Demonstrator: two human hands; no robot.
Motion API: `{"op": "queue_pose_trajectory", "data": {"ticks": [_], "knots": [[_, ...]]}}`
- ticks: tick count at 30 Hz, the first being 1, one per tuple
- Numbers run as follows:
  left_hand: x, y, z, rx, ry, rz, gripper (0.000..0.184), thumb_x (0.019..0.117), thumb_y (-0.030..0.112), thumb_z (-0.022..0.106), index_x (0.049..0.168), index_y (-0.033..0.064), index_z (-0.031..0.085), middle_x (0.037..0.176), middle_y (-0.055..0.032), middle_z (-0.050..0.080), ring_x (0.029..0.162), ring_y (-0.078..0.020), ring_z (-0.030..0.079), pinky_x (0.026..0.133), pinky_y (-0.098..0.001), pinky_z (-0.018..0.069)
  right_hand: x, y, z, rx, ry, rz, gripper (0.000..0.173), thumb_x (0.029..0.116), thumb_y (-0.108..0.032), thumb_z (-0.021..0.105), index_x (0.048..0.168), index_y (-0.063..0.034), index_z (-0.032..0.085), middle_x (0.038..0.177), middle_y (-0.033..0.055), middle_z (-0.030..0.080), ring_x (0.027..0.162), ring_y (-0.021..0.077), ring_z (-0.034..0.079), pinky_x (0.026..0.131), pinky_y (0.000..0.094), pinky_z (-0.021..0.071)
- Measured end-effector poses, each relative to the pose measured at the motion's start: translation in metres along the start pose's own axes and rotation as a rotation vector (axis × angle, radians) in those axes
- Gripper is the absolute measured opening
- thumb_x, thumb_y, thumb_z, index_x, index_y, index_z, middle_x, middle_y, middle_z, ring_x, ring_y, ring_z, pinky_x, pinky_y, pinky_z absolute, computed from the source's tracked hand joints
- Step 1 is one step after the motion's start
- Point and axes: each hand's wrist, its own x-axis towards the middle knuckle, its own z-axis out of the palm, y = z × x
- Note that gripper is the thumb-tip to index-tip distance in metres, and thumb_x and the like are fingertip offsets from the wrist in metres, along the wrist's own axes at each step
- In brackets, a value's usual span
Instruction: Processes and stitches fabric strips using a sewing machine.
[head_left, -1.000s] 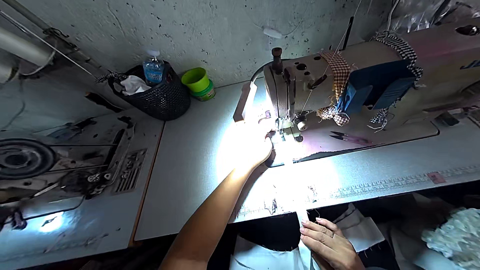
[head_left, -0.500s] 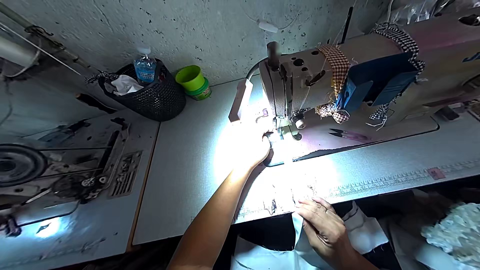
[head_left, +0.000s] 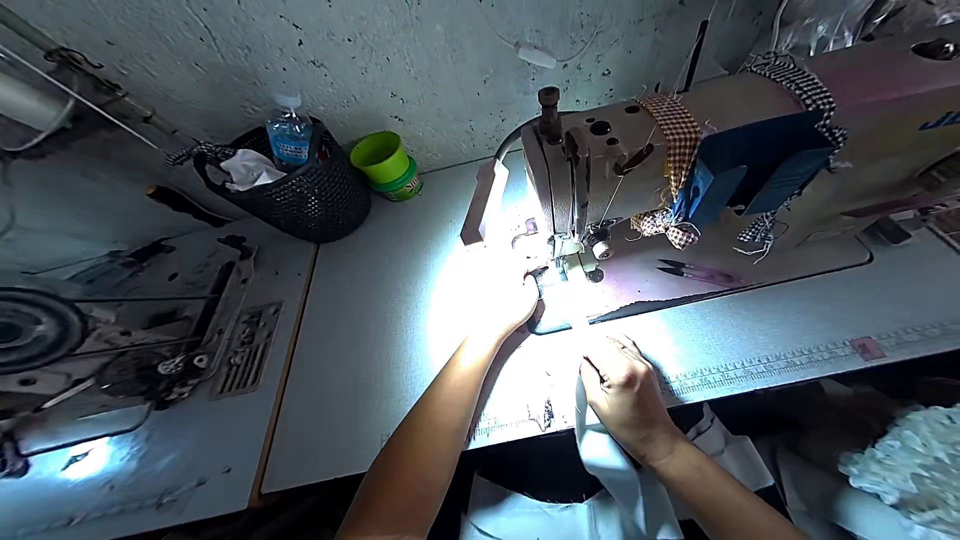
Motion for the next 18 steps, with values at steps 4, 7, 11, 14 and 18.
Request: {"op": "queue_pose_trajectory", "data": {"ticks": [4, 7, 11, 14, 18], "knots": [[-0.001, 0.006, -0.007, 0.016, -0.019, 0.022, 0.039, 0.1031, 0.001, 0.041, 0.126, 0.0072, 0.071, 0.130, -0.0115, 0.066, 0.119, -0.0240, 0.062, 0.101, -0.0440, 0.0484, 0.016, 0.001, 0.010, -0.007, -0.002, 0.007, 0.021, 0.0920, -0.009, 0.060, 0.099, -0.0031, 0.079, 0.106, 0.0108, 0.077, 0.111, 0.0256, 0.071, 0.104, 0.0379, 0.0527], [-0.001, 0.005, -0.005, 0.027, -0.007, 0.031, 0.039, 0.1020, 0.001, 0.041, 0.125, 0.0083, 0.073, 0.130, -0.0111, 0.066, 0.120, -0.0250, 0.062, 0.102, -0.0455, 0.0486, 0.022, 0.002, 0.015, -0.015, 0.015, 0.009, 0.017, 0.0911, -0.010, 0.062, 0.093, -0.0047, 0.078, 0.099, 0.0104, 0.076, 0.105, 0.0250, 0.071, 0.098, 0.0362, 0.0552], [0.000, 0.007, -0.012, 0.036, -0.036, 0.032, 0.038, 0.1033, 0.003, 0.042, 0.124, 0.0096, 0.074, 0.131, -0.0103, 0.066, 0.124, -0.0250, 0.060, 0.105, -0.0460, 0.0460, 0.023, 0.003, 0.019, -0.037, 0.000, 0.014, 0.018, 0.0924, -0.010, 0.062, 0.098, -0.0047, 0.078, 0.106, 0.0122, 0.076, 0.112, 0.0271, 0.070, 0.102, 0.0379, 0.0535], [-0.007, 0.009, -0.016, -0.018, -0.105, -0.002, 0.039, 0.1046, 0.006, 0.042, 0.135, 0.0089, 0.065, 0.134, -0.0124, 0.064, 0.123, -0.0254, 0.061, 0.102, -0.0461, 0.0484, 0.020, 0.003, 0.018, 0.002, -0.009, 0.028, 0.020, 0.0932, -0.009, 0.061, 0.102, -0.0052, 0.079, 0.110, 0.0122, 0.075, 0.115, 0.0267, 0.069, 0.104, 0.0378, 0.0523], [-0.066, 0.036, 0.000, -0.085, 0.005, -0.106, 0.048, 0.1033, 0.022, 0.052, 0.149, 0.0087, 0.050, 0.131, -0.0173, 0.064, 0.116, -0.0305, 0.065, 0.096, -0.0529, 0.0525, -0.016, -0.001, -0.015, 0.098, 0.046, 0.036, 0.026, 0.0932, -0.011, 0.057, 0.107, -0.0045, 0.078, 0.104, 0.0083, 0.076, 0.104, 0.0193, 0.071, 0.098, 0.0355, 0.0554]]}}
